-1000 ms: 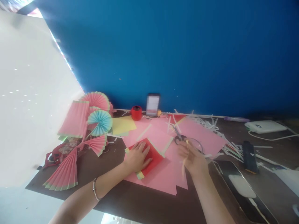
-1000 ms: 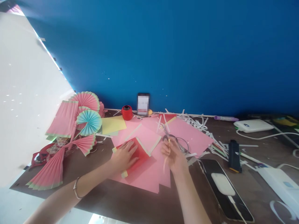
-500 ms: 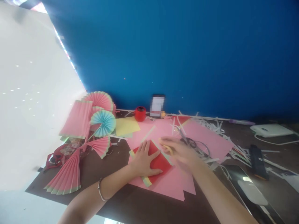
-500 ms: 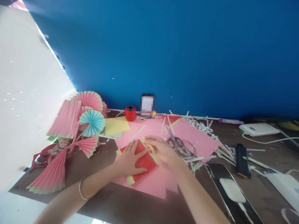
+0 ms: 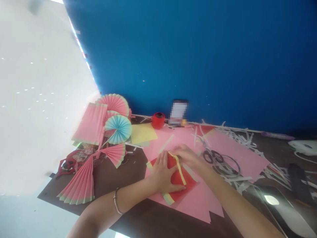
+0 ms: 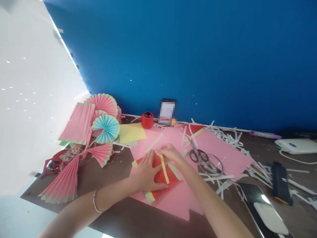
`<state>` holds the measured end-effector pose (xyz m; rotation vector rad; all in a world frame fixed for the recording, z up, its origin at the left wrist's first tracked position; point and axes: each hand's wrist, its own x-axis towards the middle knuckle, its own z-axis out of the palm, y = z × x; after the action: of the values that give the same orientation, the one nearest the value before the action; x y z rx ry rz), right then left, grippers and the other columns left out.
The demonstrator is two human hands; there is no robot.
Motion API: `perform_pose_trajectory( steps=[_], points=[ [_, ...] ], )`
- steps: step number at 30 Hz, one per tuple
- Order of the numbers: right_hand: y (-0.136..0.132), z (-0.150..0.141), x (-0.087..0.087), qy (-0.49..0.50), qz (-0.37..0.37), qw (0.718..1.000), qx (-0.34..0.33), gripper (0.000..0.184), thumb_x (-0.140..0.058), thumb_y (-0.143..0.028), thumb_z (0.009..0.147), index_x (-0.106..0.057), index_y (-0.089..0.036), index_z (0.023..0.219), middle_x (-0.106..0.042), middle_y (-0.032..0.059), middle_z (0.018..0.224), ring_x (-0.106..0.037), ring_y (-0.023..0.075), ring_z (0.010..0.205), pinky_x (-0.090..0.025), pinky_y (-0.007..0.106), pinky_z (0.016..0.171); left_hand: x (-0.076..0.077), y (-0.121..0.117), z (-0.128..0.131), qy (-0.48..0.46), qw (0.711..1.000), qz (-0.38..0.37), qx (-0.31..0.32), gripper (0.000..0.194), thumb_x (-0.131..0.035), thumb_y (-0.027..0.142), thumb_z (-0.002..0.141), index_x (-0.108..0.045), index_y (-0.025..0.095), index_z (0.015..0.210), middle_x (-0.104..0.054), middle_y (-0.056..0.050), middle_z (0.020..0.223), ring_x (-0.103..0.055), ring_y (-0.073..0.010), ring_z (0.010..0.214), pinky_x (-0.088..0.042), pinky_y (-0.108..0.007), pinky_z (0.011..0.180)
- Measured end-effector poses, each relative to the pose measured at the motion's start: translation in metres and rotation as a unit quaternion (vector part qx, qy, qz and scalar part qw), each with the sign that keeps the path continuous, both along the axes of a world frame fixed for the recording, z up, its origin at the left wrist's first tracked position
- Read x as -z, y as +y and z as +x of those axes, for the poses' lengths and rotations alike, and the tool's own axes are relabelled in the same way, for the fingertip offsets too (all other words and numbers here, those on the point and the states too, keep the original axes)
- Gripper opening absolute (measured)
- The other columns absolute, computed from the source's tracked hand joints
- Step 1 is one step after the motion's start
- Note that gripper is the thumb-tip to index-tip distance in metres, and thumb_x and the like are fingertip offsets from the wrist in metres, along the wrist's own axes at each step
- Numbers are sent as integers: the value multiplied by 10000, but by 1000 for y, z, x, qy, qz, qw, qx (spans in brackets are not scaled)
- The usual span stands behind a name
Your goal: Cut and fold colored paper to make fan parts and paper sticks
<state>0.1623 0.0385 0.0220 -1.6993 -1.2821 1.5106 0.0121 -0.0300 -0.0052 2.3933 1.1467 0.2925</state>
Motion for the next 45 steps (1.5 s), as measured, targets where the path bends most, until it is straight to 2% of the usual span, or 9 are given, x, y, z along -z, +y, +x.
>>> perform_pose_trajectory(
  steps=[6,15,23,30,38,45],
  points=[
    [5,-1,-5,-18,-6,1000,-10,248,-739,-194,544,-496,-163,581,-519,-22,501,-523,112,495,-375,201,428,-3,0,-2,-6,1000,-12,-1,816,-363,780,673,-436,251,1289,28,-73,1501,86,-382,1340,-87,-555,1077],
    [5,-6,-2,-65,-2,997,31,284,-728,-187,551,-471,-174,673,-494,-44,527,-500,100,503,-368,194,438,1,1,0,-19,1000,-14,-3,825,-357,789,666,-423,262,1296,52,-67,1499,105,-380,1338,-75,-562,1077],
    [6,-6,3,-78,4,996,44,307,-711,-180,540,-455,-182,709,-491,-48,559,-506,102,518,-369,189,427,-1,1,-1,-30,999,-27,-4,811,-375,778,668,-398,283,1310,78,-43,1499,105,-384,1336,-69,-552,1085],
    [11,-7,2,-73,4,997,14,278,-698,-153,520,-431,-188,584,-451,-54,465,-473,98,469,-323,193,385,-3,2,-2,-10,1000,-24,4,797,-420,753,673,-393,282,1315,42,-46,1502,93,-384,1339,-84,-560,1082],
    [16,-8,0,-86,-5,996,-29,265,-671,-103,494,-419,-176,456,-405,-53,383,-425,87,426,-268,206,371,-2,1,-3,-3,1000,-7,-2,807,-395,771,669,-421,268,1300,-11,-57,1502,56,-397,1340,-88,-557,1079],
    [16,-2,-4,-96,-6,994,-54,301,-698,-160,508,-412,-175,414,-353,-67,350,-357,65,386,-240,208,357,-3,2,-1,5,1000,-1,1,807,-377,774,672,-437,254,1286,-43,-59,1501,55,-379,1346,-92,-540,1086]
  ],
)
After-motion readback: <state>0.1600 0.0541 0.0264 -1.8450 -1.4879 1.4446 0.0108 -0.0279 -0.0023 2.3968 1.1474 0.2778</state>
